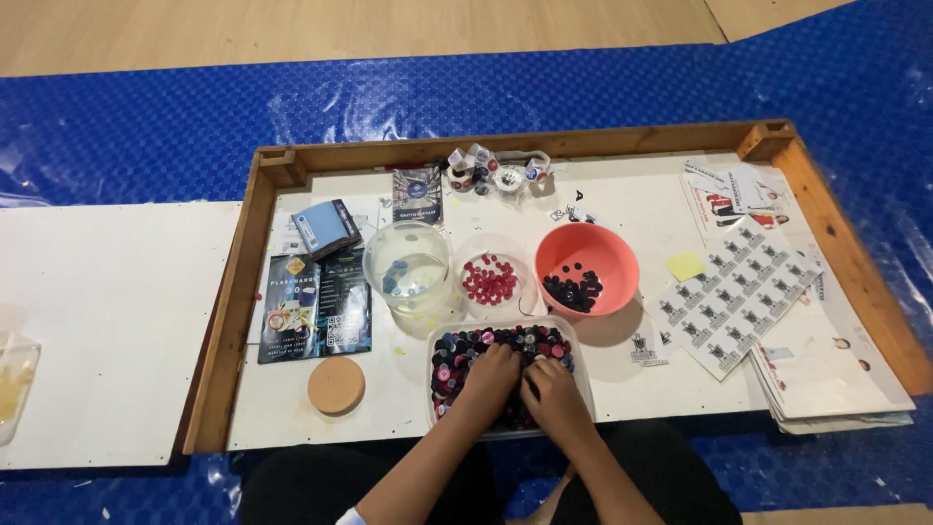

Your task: The person sits on the floor and sorts small colorful buttons from a clear plastic container into a pink bowl. They repeatedly pick up buttons with both hands and transfer them to the bowl.

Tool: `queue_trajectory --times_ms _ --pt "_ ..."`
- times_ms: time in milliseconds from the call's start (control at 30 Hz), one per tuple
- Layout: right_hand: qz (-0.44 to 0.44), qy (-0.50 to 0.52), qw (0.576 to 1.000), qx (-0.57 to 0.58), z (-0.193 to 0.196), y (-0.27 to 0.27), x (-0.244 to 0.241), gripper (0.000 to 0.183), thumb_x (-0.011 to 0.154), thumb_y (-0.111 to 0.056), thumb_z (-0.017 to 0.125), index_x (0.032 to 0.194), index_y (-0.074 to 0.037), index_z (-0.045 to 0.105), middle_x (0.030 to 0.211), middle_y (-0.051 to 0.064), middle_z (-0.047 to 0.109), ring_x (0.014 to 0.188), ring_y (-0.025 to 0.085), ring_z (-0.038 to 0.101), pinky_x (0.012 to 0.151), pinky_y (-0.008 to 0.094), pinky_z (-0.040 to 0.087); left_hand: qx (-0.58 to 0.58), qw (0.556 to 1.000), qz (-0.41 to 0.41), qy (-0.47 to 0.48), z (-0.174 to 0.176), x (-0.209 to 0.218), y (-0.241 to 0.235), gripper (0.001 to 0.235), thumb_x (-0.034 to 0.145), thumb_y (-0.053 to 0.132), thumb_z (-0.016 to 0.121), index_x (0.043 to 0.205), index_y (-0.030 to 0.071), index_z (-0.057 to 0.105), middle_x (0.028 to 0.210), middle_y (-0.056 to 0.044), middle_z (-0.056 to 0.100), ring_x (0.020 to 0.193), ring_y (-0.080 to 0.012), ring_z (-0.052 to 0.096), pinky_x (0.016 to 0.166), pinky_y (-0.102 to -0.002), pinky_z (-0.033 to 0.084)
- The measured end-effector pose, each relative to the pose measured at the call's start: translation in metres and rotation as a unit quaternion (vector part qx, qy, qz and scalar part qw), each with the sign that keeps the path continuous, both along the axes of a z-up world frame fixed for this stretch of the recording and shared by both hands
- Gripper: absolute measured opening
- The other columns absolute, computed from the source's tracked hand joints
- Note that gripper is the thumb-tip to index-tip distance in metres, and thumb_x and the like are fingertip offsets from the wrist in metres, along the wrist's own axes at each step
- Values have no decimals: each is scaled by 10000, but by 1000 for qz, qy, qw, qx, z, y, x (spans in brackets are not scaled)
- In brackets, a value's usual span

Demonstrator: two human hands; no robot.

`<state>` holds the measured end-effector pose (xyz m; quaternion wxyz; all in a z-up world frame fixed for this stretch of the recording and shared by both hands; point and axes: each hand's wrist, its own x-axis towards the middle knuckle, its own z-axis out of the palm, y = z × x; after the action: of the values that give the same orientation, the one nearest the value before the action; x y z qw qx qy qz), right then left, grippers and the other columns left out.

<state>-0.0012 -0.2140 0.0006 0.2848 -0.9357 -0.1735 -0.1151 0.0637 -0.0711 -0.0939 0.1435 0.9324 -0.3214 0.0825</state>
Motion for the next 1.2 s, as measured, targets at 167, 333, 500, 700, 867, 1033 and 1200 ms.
queue_trajectory --times_ms 167,333,500,700,867,1033,1200 --pt "-41 4 999 31 3 0 1 160 964 -128 608 1026 -3 687 1027 141 680 1014 307 620 896 431 503 103 992 29 -70 6 -11 -6 97 876 213 623 950 186 679 959 -27 620 877 -230 613 647 -332 519" --pt "-56 0 998 41 5 2 -2 171 962 -127 611 1032 -2 704 1042 130 693 1044 297 624 936 428 504 117 992 11 -36 -23 -4 -7 149 897 200 632 1033 157 676 1003 -45 617 917 -250 610 642 -311 554" --pt "-70 18 993 92 14 2 -2 182 972 -153 601 1018 -12 706 994 93 691 1009 265 631 914 398 501 4 984 -80 159 28 5 20 145 955 10 501 1006 51 630 972 -177 655 885 -380 629 686 -505 538" --pt "-60 21 986 156 25 0 -2 184 991 -175 593 1021 -30 701 979 91 673 962 247 655 871 358 512 -150 970 11 192 106 -13 43 122 741 74 713 858 105 695 833 -105 718 805 -342 666 685 -450 471" --pt "-90 123 968 199 43 10 -6 225 937 -239 672 1113 -117 742 1058 55 746 979 197 719 883 326 556 -254 911 47 320 148 -24 56 131 839 145 793 956 95 764 946 -66 786 869 -229 729 792 -352 526" --pt "-137 226 901 343 15 20 -4 223 854 -149 787 1068 -89 774 985 56 810 874 108 769 794 226 628 -311 892 47 324 133 -31 59 140 818 132 742 949 109 786 948 -39 814 877 -173 756 808 -291 522" --pt "-161 298 807 485 12 22 0 178 841 53 768 1013 11 778 899 152 798 838 210 782 794 283 649 -285 911 64 290 104 -35 56 309 828 122 766 1137 105 785 1106 -108 788 993 -251 753 895 -333 542"
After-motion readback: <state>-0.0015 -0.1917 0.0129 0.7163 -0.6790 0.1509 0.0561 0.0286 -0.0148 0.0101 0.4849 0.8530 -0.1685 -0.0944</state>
